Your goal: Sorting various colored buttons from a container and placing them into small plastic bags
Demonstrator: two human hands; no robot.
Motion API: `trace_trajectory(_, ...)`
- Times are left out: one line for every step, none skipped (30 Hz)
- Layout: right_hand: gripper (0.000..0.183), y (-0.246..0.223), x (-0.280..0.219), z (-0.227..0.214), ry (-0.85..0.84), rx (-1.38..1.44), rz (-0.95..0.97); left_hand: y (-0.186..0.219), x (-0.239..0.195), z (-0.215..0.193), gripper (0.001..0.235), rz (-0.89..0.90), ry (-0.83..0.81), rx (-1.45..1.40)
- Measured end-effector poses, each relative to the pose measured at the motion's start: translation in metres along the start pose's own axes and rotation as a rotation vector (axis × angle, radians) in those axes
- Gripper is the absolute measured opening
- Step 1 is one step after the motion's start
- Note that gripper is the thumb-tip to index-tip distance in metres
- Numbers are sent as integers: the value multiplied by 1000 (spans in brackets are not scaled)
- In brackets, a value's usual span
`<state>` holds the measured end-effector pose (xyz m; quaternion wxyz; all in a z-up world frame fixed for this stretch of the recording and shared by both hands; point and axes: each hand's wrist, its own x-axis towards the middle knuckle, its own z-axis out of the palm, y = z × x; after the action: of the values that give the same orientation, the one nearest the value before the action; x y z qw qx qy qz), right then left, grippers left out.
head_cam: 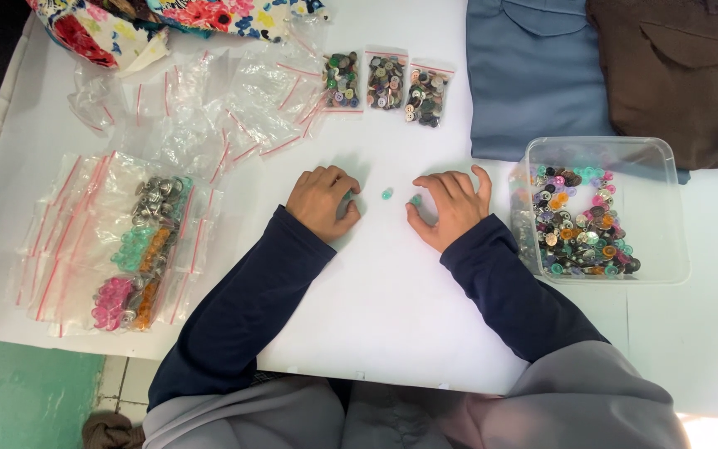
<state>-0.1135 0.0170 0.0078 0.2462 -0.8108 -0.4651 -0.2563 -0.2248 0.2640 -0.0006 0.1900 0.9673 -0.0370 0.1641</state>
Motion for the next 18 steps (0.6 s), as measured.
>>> trace_trajectory(28,3,-2,2,0,0,-1,0,0,1,18,-1,1,0)
trace_trajectory(25,6,-5,4,3,-5,-3,0,-1,2,19,-5,7,7)
trace_trajectory(23,8,-7,5,4,-11,-3,0,-1,4,20,-8,12,13)
trace_trajectory(23,8,-8,5,4,-11,-3,0,-1,6,20,-9,12,13)
trace_trajectory(19,8,-7,4,-4,-23,-17,-1,-1,8,21,0,24,36)
trace_trajectory(16,8,-7,4,-12,-35,-31,-2,-2,10,22,9,37,58)
trace_trajectory(16,9,-8,5,-13,-35,-31,-2,-2,9,22,8,36,58)
trace_trajectory(15,10,-8,5,-5,-20,-13,-2,-3,9,22,4,37,48)
trace_trajectory(14,12,-9,5,4,-7,5,-1,-2,9,21,2,38,38)
trace_trajectory(14,12,-9,6,5,-8,5,-1,-1,10,21,3,38,38)
trace_trajectory(14,12,-10,6,-8,-5,34,0,-1,10,26,-4,36,19)
trace_trajectory(16,13,-11,6,-20,-3,63,1,-1,10,30,-11,33,1)
trace_trajectory(16,12,-10,5,-19,-4,63,6,1,7,30,-10,34,1)
trace_trajectory(16,11,-9,4,-26,-6,71,11,4,3,33,8,38,-11)
trace_trajectory(16,10,-9,3,-33,-8,81,16,6,0,37,25,40,-23)
trace_trajectory(16,10,-10,3,-32,-8,83,16,7,8,37,27,39,-23)
trace_trajectory(17,10,-10,3,-48,-13,85,15,9,16,35,60,56,-1)
trace_trajectory(18,10,-10,3,-64,-17,86,15,10,24,34,92,73,20)
